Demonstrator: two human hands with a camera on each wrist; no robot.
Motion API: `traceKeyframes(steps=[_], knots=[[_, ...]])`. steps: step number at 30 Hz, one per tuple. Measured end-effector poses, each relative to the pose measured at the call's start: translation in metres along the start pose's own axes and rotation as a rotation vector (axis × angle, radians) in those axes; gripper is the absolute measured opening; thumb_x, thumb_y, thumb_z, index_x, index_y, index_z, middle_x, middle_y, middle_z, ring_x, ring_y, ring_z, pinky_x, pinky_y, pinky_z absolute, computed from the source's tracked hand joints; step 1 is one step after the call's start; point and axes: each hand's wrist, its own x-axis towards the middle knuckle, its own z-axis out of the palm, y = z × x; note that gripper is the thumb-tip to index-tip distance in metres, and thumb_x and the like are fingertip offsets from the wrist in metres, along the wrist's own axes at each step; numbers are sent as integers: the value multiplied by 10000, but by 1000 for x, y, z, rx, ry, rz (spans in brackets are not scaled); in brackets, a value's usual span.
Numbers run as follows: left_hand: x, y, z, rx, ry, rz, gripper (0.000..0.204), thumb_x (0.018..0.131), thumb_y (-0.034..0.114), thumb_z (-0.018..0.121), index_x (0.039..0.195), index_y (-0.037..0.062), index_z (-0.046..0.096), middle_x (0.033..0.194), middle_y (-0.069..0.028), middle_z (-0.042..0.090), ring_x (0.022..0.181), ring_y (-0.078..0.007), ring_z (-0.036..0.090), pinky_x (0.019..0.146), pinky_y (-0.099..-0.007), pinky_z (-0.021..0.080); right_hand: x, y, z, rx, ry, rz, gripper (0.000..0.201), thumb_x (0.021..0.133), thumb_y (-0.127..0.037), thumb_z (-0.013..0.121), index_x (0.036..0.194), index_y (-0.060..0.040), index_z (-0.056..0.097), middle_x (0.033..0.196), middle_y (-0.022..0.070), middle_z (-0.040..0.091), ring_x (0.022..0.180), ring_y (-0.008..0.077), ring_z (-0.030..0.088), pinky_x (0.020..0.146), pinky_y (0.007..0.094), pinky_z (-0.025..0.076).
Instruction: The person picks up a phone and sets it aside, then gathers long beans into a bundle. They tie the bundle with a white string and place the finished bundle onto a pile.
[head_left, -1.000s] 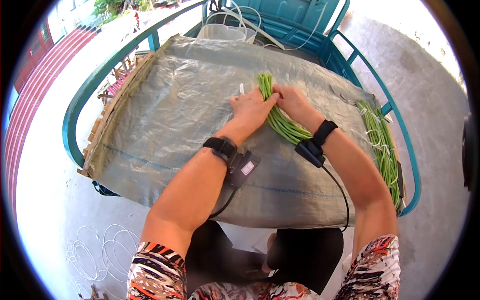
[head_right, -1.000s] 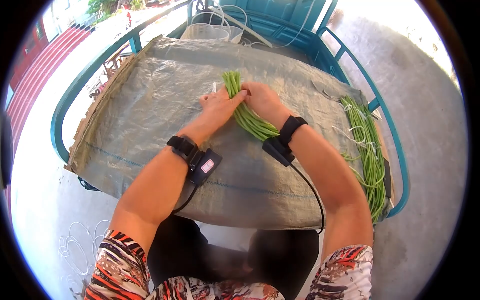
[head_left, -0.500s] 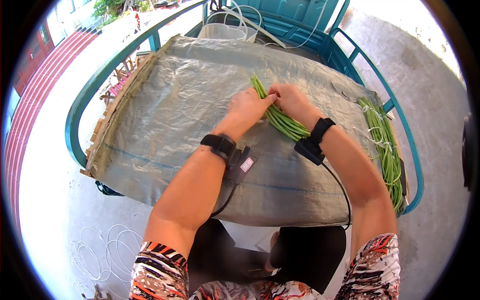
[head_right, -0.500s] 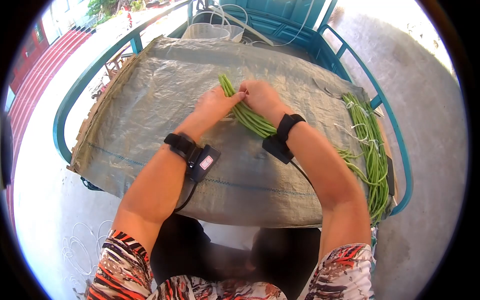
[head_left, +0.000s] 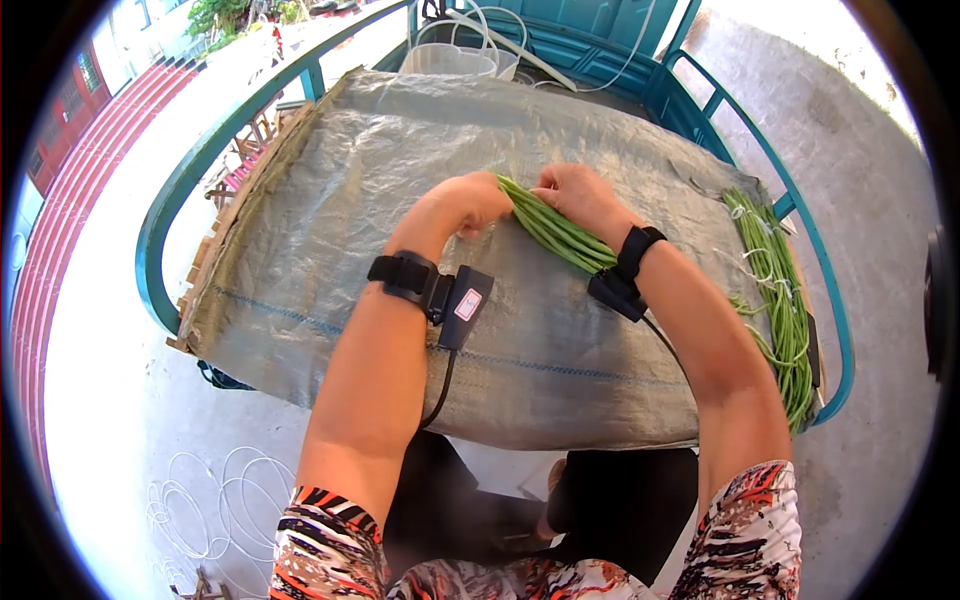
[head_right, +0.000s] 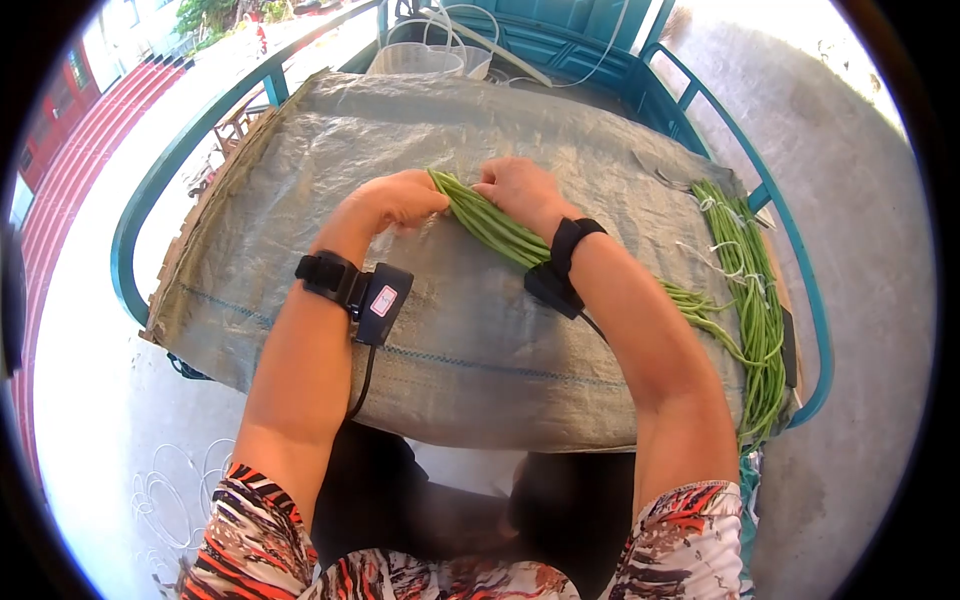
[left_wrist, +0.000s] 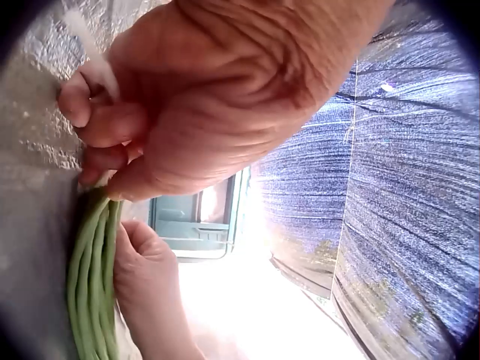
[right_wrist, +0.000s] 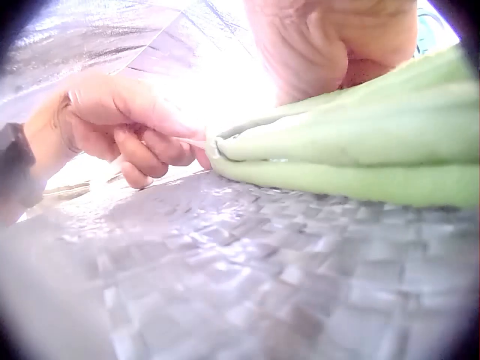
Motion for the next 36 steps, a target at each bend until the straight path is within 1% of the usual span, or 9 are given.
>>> traceKeyframes(steps=[5, 11, 17, 23, 26, 29, 32, 35, 36], knots=[[-8, 7, 5, 192, 160, -41, 243, 764, 253, 587, 683, 25, 599, 557, -37, 484, 422, -146, 412, 413, -299, 345, 4, -1, 4, 1, 1, 19, 242, 829, -312, 627, 916, -91, 673, 899, 117, 681, 867, 278, 641, 729, 364, 488], [-15, 9, -2, -78, 119, 80, 305, 823, 349, 608, 703, 69, 606, 591, -7, 502, 473, -104, 401, 458, -260, 332, 15, 9, 10, 326, 15, 28, 257, 821, -291, 607, 943, -74, 672, 861, 117, 679, 831, 237, 644, 724, 351, 483], [-13, 10, 11, -351, 155, 230, 318, 863, 387, 597, 825, 72, 620, 734, 27, 564, 560, -48, 428, 524, -195, 335, -1, -11, -4, 328, 75, -55, 243, 833, -262, 595, 944, -54, 655, 856, 142, 673, 833, 262, 644, 725, 373, 482], [-7, 4, 21, -499, 168, 306, 244, 842, 296, 643, 869, 54, 631, 784, 15, 598, 628, -59, 498, 593, -208, 412, -29, -27, -15, 105, 182, -111, 247, 858, -234, 558, 1022, -49, 573, 893, 158, 670, 868, 319, 641, 718, 401, 482], [11, -6, 34, -325, 244, 449, 164, 820, 165, 658, 892, 19, 635, 703, -36, 606, 576, -96, 548, 537, -250, 453, -41, -42, -26, 77, 195, -147, 258, 856, -221, 560, 1050, -52, 546, 893, 152, 664, 871, 303, 642, 730, 404, 479], [-4, 5, 33, -191, 305, 414, 145, 826, 143, 642, 883, 10, 635, 694, -49, 614, 566, -111, 564, 528, -276, 462, -34, -42, -30, 427, 208, -223, 285, 849, -208, 567, 1083, -46, 541, 905, 157, 662, 871, 279, 645, 738, 394, 475], [1, -1, 34, -298, 229, 465, 151, 856, 160, 621, 909, 19, 621, 738, -25, 596, 568, -88, 520, 543, -250, 427, -35, -54, -36, 797, 407, -64, 292, 840, -182, 574, 1086, -26, 576, 908, 170, 665, 851, 265, 647, 743, 360, 483], [1, 0, 34, -204, 272, 452, 152, 859, 156, 615, 914, 15, 623, 738, -25, 600, 560, -90, 522, 534, -250, 427, -15, -15, -11, 342, 310, -257, 285, 839, -166, 587, 1068, 0, 613, 894, 158, 673, 803, 242, 649, 714, 321, 498], [1, 0, 33, -192, 267, 449, 153, 860, 155, 613, 923, 15, 618, 739, -25, 599, 563, -89, 523, 535, -249, 427, -15, -15, -8, 378, 257, -234, 279, 837, -159, 589, 1060, 7, 619, 891, 153, 673, 798, 235, 648, 711, 315, 502]])
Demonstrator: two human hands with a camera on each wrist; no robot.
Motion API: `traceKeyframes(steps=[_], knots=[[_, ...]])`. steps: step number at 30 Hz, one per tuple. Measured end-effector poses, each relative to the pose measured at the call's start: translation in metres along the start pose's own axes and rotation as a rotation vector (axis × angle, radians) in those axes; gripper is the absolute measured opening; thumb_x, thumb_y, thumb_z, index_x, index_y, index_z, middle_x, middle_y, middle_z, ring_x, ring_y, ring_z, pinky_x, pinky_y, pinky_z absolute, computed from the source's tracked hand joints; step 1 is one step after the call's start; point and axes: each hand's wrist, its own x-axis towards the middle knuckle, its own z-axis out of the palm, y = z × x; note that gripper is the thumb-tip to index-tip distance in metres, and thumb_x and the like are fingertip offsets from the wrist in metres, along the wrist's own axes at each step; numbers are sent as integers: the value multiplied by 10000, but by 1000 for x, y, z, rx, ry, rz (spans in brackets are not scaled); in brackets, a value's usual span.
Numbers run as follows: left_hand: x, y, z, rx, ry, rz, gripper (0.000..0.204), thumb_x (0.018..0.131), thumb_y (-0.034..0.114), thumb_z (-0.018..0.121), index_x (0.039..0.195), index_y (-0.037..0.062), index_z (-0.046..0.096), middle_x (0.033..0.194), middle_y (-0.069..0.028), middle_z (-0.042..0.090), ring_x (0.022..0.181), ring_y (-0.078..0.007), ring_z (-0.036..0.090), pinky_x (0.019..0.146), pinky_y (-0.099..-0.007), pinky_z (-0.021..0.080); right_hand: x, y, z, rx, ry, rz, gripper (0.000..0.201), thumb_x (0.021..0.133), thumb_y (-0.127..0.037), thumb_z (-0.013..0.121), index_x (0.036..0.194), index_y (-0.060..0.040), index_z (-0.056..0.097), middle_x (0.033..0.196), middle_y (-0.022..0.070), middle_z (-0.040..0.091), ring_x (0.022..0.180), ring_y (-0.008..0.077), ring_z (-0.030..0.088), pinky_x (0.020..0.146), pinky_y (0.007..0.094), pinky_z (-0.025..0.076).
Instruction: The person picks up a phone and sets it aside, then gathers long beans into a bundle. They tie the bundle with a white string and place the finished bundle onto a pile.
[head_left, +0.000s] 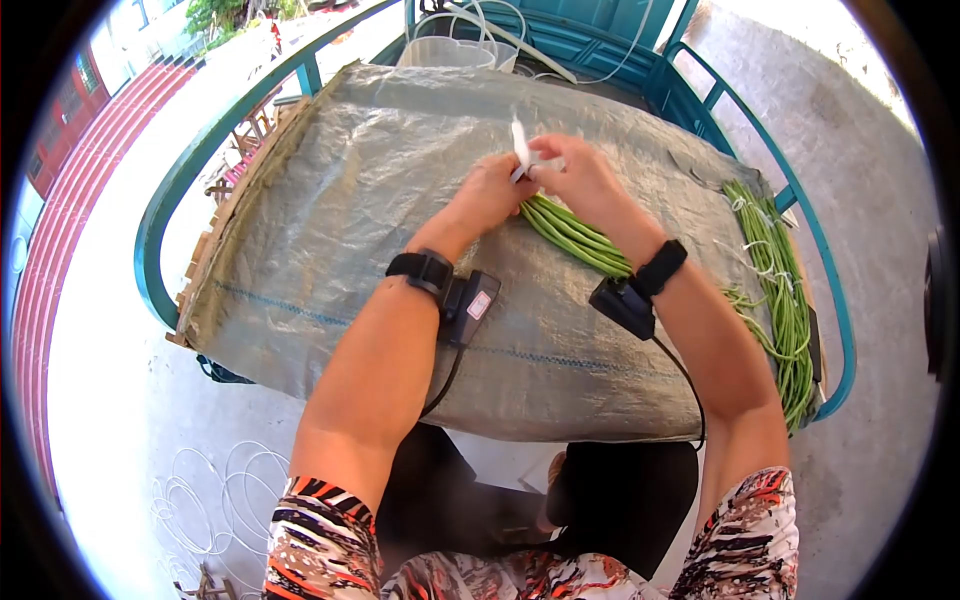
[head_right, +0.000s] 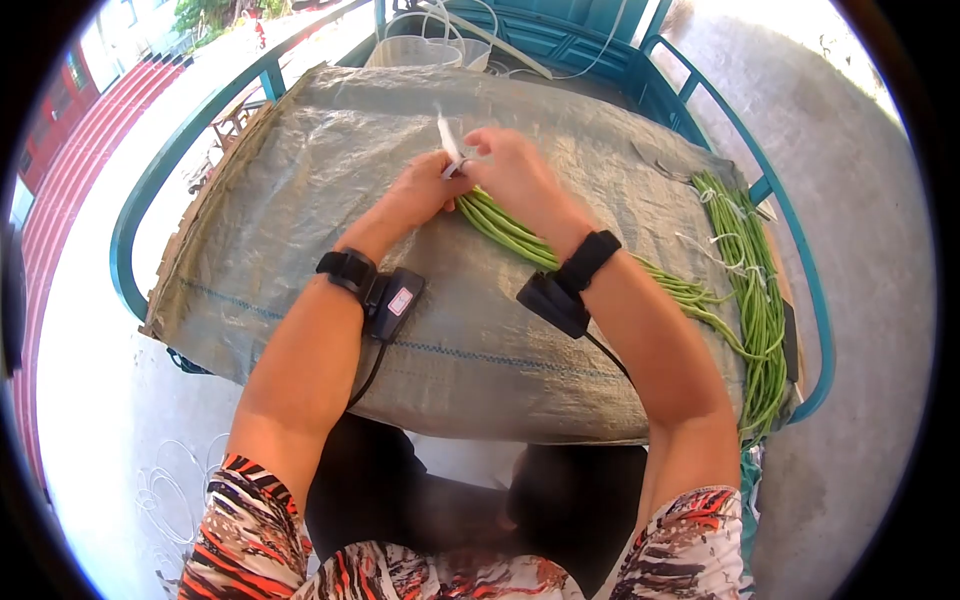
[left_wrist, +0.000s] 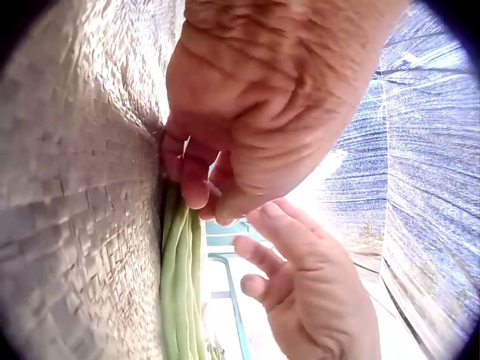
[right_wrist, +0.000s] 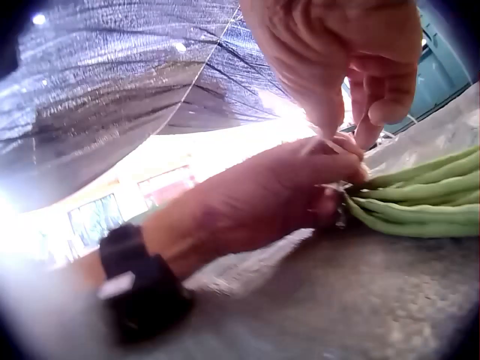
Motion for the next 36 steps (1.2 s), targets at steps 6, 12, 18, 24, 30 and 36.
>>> traceKeyframes(steps=[6, 12, 18, 24, 30, 36], knots=[[-5, 9, -2, -15, -28, -38, 139, 874, 142, 598, 949, 26, 584, 767, -21, 603, 587, -88, 536, 547, -233, 430, -9, -10, 4, 436, -109, 378, 209, 881, -183, 604, 995, -11, 638, 847, 68, 665, 729, 114, 613, 590, 241, 465], [4, -9, -3, -221, -69, -42, 120, 878, 130, 588, 948, 38, 556, 811, -39, 627, 611, -90, 564, 561, -214, 448, -11, 6, 3, 796, -13, 523, 196, 926, -213, 563, 998, -36, 609, 874, 48, 646, 709, 105, 597, 569, 222, 462], [1, -4, -2, -205, 25, -65, 114, 866, 89, 577, 939, 9, 540, 775, -70, 631, 547, -113, 577, 526, -236, 458, -14, 24, -3, 659, -4, 514, 210, 922, -219, 558, 978, -25, 613, 884, 80, 651, 754, 140, 619, 619, 266, 500], [-2, -2, 2, -117, 69, -14, 143, 874, 131, 584, 958, 20, 552, 801, -63, 627, 564, -102, 551, 545, -227, 450, -21, -5, 3, 24, -133, 183, 219, 840, -216, 656, 978, -46, 660, 843, 118, 661, 729, 172, 625, 677, 297, 495], [-2, -4, 8, 98, 187, 67, 172, 860, 148, 611, 942, -1, 585, 762, -86, 623, 593, -129, 568, 561, -268, 469, -24, 10, 16, 183, 16, 205, 168, 846, -172, 671, 961, -51, 657, 777, 5, 621, 700, 51, 539, 623, 215, 447], [1, -9, 9, 182, 354, 121, 217, 846, 185, 647, 923, -7, 579, 755, -96, 626, 681, -188, 599, 639, -327, 493, -17, 31, 30, 356, 14, 180, 165, 849, -198, 663, 914, -46, 664, 758, 49, 640, 687, 96, 570, 635, 255, 466]])
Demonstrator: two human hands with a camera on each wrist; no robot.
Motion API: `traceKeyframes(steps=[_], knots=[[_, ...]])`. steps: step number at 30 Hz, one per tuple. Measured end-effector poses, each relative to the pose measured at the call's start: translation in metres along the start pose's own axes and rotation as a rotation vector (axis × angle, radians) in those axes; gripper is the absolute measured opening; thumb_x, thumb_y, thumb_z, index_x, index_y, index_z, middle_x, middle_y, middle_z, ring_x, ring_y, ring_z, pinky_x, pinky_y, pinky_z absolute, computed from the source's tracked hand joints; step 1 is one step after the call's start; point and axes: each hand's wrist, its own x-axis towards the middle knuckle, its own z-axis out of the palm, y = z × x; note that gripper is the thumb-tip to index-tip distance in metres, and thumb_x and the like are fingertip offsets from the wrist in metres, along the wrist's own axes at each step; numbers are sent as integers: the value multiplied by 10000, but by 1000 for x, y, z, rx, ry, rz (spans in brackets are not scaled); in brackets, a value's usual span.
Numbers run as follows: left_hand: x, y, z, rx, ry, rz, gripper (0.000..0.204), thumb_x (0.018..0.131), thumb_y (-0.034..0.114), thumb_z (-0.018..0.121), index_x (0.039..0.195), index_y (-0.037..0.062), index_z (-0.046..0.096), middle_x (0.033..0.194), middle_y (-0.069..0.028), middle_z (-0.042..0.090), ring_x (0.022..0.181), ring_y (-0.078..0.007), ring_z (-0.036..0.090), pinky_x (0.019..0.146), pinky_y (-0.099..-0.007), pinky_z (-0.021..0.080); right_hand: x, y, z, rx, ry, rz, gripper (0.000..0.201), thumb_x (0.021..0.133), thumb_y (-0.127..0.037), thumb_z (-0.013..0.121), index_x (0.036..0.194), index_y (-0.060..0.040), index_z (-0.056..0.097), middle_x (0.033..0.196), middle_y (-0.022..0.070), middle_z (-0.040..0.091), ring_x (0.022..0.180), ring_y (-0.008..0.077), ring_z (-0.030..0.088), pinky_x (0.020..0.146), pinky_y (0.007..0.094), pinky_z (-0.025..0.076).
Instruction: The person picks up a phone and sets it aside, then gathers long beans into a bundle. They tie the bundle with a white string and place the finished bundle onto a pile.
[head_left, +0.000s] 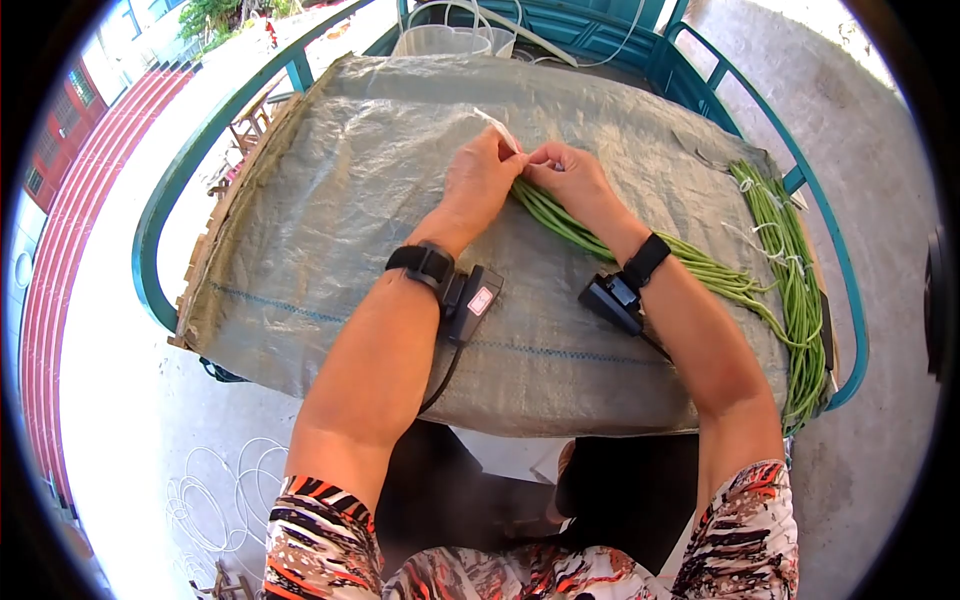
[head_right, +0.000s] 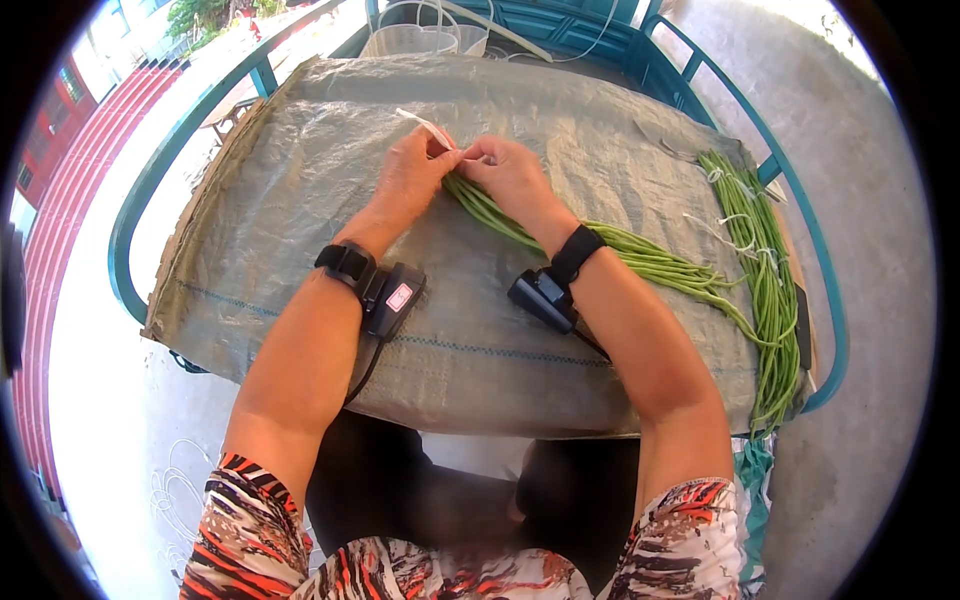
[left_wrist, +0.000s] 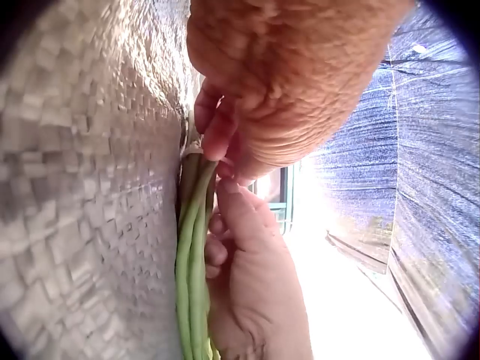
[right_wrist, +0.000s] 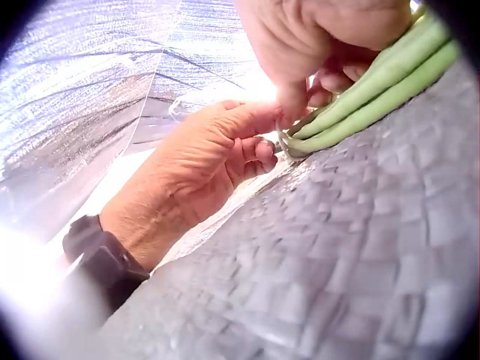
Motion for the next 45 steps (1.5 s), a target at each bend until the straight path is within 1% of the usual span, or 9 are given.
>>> traceKeyframes(steps=[5, 8, 11, 17, 21, 24, 29, 35, 45], knots=[[-4, 10, -2, 0, 44, -39, 235, 830, 169, 666, 959, 11, 549, 751, -98, 617, 701, -207, 601, 659, -326, 487, -1, -2, 1, -10, 7, 36, 166, 863, -187, 635, 912, -30, 662, 753, 38, 637, 686, 91, 560, 635, 252, 459], [1, -1, 0, 61, -86, 49, 279, 827, 155, 670, 1037, 43, 524, 751, -104, 614, 699, -219, 601, 657, -331, 482, -3, -4, 2, 25, 5, 41, 166, 861, -176, 629, 913, -23, 665, 760, 39, 642, 695, 92, 563, 648, 251, 461], [-2, 2, 2, 62, 10, 29, 218, 842, 147, 648, 1010, 54, 545, 755, -105, 618, 705, -229, 609, 651, -341, 478, -2, -1, 2, 5, 15, 31, 170, 857, -174, 629, 917, -20, 669, 768, 42, 648, 706, 91, 567, 662, 251, 463], [0, -1, 1, 38, -47, 98, 147, 849, 170, 626, 895, 30, 619, 771, -139, 635, 745, -271, 626, 671, -360, 484, -2, -5, 1, -20, -10, 29, 151, 876, -160, 622, 928, -26, 669, 812, 8, 646, 753, 62, 564, 693, 211, 457], [1, -5, 1, 101, -68, 137, 174, 823, 161, 628, 924, 20, 634, 851, -192, 595, 817, -315, 606, 731, -374, 487, -3, -5, 3, -58, 11, 31, 144, 887, -155, 618, 929, -26, 664, 819, -17, 638, 762, 45, 554, 691, 193, 450], [-2, -6, 0, 175, -71, 123, 194, 798, 160, 638, 922, 11, 643, 919, -211, 556, 865, -338, 585, 776, -381, 483, -4, -3, 3, -71, 34, 9, 197, 861, -209, 628, 914, -24, 666, 795, 67, 662, 750, 117, 591, 691, 271, 467], [1, -3, 0, 176, -105, 14, 200, 762, 175, 649, 885, 17, 663, 1041, -257, 527, 917, -410, 581, 814, -431, 487, -5, 0, 3, -158, 75, -30, 186, 862, -218, 621, 935, -52, 664, 801, 83, 664, 739, 161, 610, 688, 294, 469], [12, -5, -5, 37, -287, -189, 294, 676, 223, 729, 851, -5, 667, 984, -233, 581, 762, -302, 637, 657, -375, 528, -4, 6, 6, -123, 75, -39, 157, 860, -226, 627, 946, -102, 668, 796, 67, 661, 729, 169, 614, 666, 299, 462], [10, -6, -5, -154, -265, -214, 116, 763, 48, 646, 862, -14, 643, 729, -113, 627, 604, -185, 636, 527, -319, 506, -5, 4, 5, -121, 61, -8, 143, 858, -231, 644, 938, -115, 670, 763, 49, 642, 702, 144, 588, 646, 284, 449]])
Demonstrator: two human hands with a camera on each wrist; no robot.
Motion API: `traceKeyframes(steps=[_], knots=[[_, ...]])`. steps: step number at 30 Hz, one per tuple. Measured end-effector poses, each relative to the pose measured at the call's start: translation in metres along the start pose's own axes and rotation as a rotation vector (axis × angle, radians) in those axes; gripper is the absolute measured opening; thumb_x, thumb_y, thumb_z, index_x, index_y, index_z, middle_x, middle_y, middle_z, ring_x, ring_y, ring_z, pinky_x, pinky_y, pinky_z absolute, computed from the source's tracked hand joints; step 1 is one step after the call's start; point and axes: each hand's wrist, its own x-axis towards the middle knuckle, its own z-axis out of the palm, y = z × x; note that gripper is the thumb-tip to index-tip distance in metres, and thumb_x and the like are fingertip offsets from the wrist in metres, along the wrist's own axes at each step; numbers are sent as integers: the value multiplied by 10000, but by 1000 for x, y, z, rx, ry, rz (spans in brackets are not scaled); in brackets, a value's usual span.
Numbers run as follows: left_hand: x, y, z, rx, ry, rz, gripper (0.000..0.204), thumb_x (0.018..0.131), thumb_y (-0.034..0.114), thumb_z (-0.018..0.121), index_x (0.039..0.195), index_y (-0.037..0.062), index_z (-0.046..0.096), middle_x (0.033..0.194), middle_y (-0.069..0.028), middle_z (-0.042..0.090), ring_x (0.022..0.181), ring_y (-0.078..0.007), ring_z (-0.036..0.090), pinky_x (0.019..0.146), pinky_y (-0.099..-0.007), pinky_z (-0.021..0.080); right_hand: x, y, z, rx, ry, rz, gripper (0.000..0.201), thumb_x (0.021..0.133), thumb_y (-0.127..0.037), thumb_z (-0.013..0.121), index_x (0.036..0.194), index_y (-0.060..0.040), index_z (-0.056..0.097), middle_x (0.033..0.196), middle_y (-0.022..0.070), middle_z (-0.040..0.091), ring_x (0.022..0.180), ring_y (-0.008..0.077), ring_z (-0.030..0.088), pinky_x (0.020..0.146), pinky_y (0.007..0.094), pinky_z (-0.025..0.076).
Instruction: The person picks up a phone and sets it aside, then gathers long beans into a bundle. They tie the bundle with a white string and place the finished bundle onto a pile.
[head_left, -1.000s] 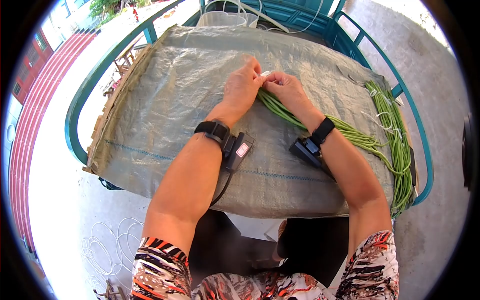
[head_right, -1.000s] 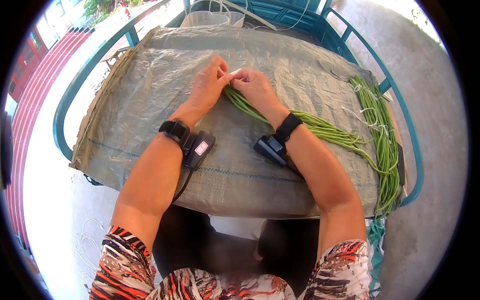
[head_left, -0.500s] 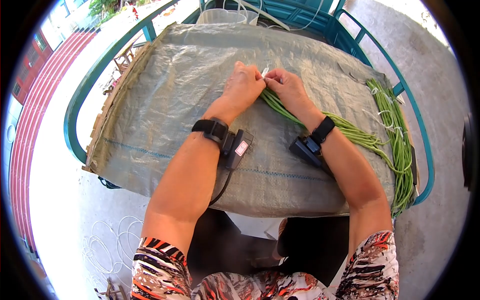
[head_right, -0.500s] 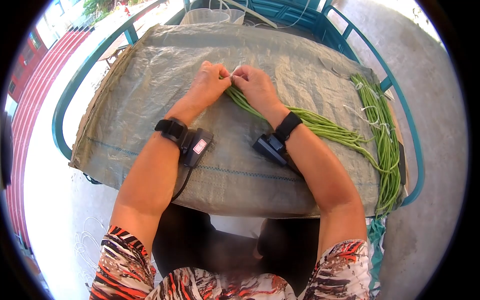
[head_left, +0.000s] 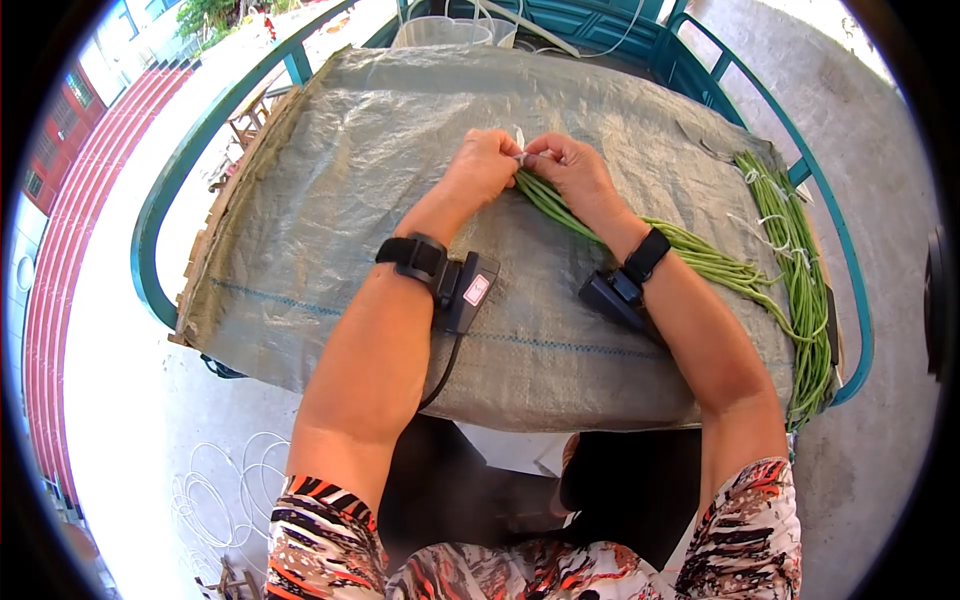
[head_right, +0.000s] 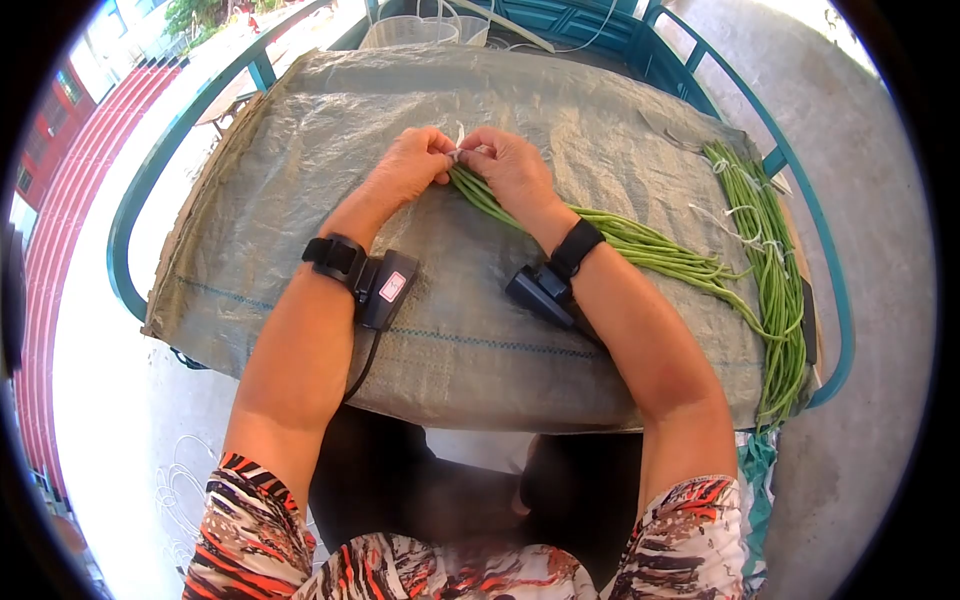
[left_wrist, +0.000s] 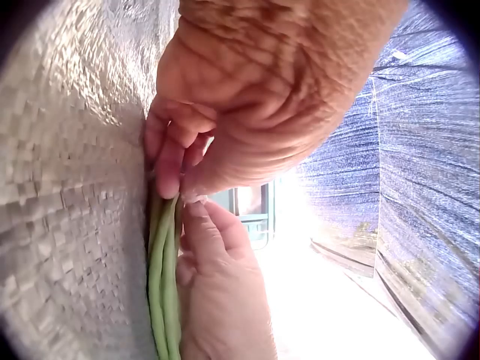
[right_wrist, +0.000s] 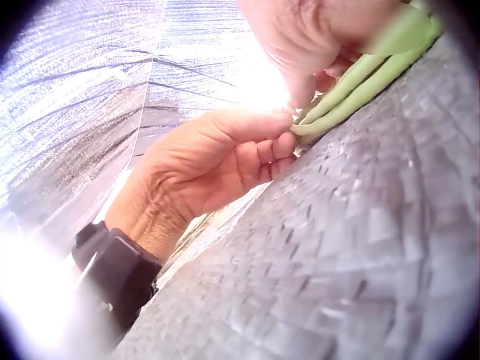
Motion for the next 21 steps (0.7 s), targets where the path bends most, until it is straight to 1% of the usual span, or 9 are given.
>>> traceKeyframes(steps=[2, 5, 8, 11, 14, 17, 20, 21], knots=[[-7, 8, 0, -4, 37, 8, 90, 782, 32, 629, 863, -7, 627, 679, -93, 628, 572, -168, 629, 520, -307, 502, -1, -3, -2, -20, -12, 21, 144, 859, -233, 645, 936, -114, 671, 763, 47, 642, 699, 143, 586, 645, 283, 449], [-14, 11, 0, -34, 130, 59, 90, 789, 33, 631, 868, 0, 605, 663, -104, 631, 564, -164, 630, 518, -298, 503, -1, -4, -2, -27, -17, 19, 150, 857, -242, 645, 935, -118, 673, 762, 44, 642, 698, 142, 584, 646, 285, 449], [-11, 7, -1, 5, 78, 96, 52, 772, 15, 637, 817, 9, 612, 660, -102, 630, 553, -158, 632, 512, -287, 502, -2, -4, -2, -31, -6, 15, 157, 854, -252, 644, 934, -121, 675, 759, 43, 639, 699, 144, 584, 648, 291, 450], [-10, 6, -2, -44, 48, 59, 60, 731, 40, 669, 756, 4, 628, 677, -128, 644, 599, -193, 651, 558, -311, 515, 0, 0, 0, -30, 3, 17, 160, 851, -255, 643, 931, -121, 676, 757, 46, 637, 702, 149, 587, 648, 295, 451], [-6, 2, -2, 227, 36, 122, 109, 752, 79, 683, 802, -3, 631, 694, -84, 645, 632, -138, 634, 584, -270, 500, 1, 0, -1, -40, 6, 17, 158, 850, -251, 642, 928, -117, 676, 758, 52, 637, 703, 154, 589, 649, 295, 452], [-11, 9, -2, 344, 74, 182, 148, 733, 106, 689, 817, -11, 654, 687, -97, 654, 615, -149, 633, 584, -275, 504, 1, 1, -1, -33, 6, 9, 153, 851, -242, 639, 925, -113, 676, 758, 56, 637, 701, 156, 589, 649, 295, 453], [-3, -5, 3, 309, 121, 178, 153, 733, 119, 671, 818, -8, 661, 691, -107, 657, 627, -167, 638, 602, -290, 508, 0, 1, -1, -42, 5, 0, 149, 855, -224, 632, 931, -105, 678, 774, 62, 646, 711, 155, 595, 658, 295, 457], [-3, -3, 3, 314, 123, 135, 160, 734, 133, 665, 813, -6, 662, 690, -109, 656, 631, -169, 638, 606, -294, 509, 0, 1, -1, -49, 4, -3, 149, 856, -217, 629, 935, -101, 678, 782, 64, 650, 716, 155, 598, 663, 295, 460]])
